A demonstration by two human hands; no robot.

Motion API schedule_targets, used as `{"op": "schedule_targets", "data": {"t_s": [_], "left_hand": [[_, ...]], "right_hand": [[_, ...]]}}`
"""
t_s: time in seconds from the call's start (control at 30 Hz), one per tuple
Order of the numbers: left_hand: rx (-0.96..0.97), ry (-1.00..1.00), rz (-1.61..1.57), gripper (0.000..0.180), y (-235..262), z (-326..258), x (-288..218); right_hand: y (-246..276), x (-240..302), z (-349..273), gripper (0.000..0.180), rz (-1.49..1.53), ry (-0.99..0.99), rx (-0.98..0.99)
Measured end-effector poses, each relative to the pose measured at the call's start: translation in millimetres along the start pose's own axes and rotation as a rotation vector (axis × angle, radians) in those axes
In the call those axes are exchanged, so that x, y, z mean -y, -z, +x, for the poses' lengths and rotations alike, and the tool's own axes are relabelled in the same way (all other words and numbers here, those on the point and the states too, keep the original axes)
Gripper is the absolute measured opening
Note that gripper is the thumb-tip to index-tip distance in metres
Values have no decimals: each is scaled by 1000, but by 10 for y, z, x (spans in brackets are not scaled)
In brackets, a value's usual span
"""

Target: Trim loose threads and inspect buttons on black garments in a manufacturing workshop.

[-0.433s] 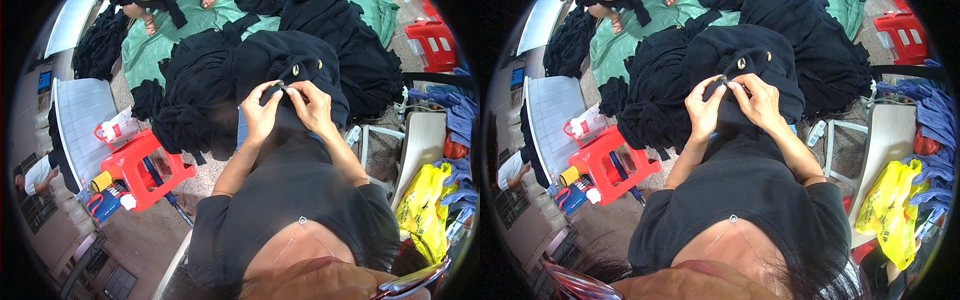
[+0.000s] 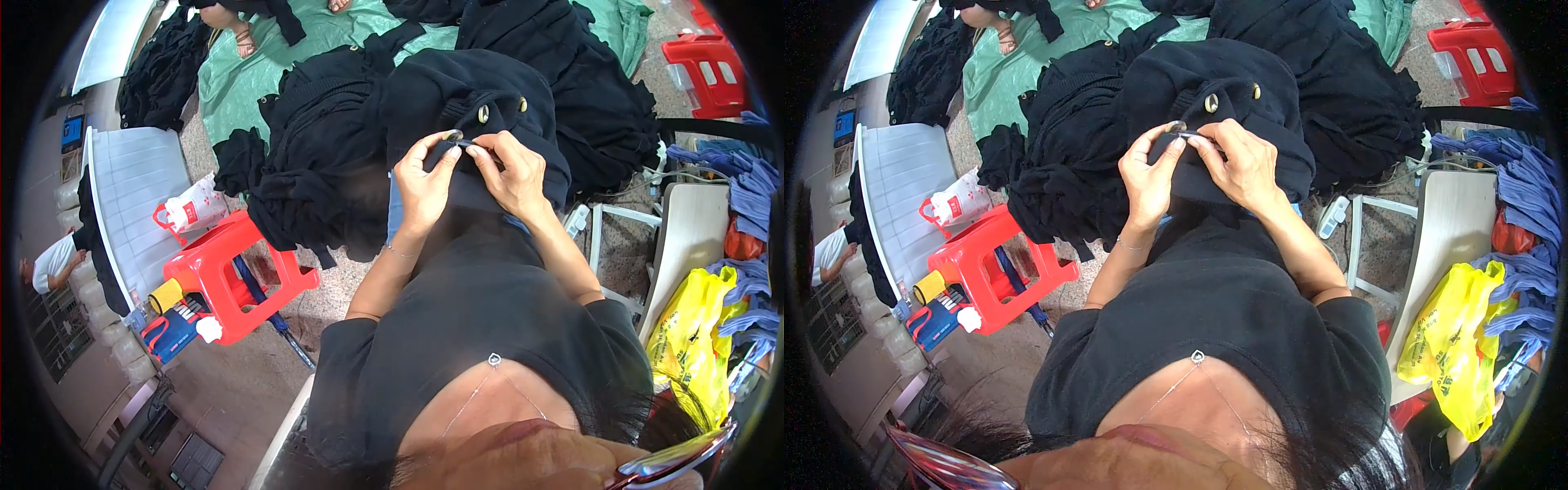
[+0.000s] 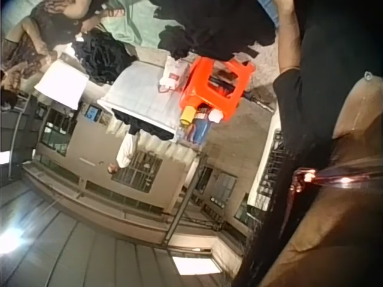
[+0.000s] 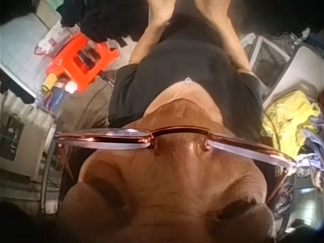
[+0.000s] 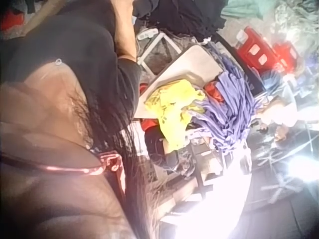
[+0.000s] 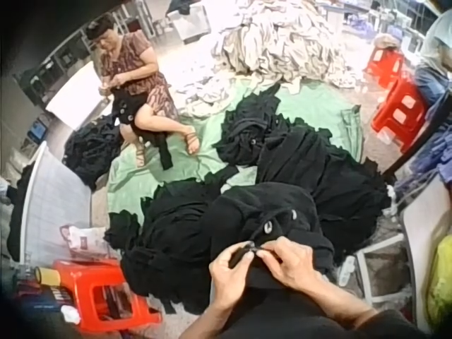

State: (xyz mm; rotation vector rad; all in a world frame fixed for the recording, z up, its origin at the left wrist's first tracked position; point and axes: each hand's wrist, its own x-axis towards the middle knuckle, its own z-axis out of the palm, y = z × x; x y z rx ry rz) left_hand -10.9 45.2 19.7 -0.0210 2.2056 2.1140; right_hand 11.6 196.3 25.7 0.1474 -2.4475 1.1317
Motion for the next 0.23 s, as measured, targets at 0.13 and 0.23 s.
{"op": "schedule_targets", "data": {"t_s": [0.13,0.23], "left_hand": [[10,-2,-3,21,-4,7,26],[10,4,-2,21,6,4,35]], "right_hand": [[-15,-11,-3,14,-20,14,-4],[-15,-4,1,13,-32,24,0]]}}
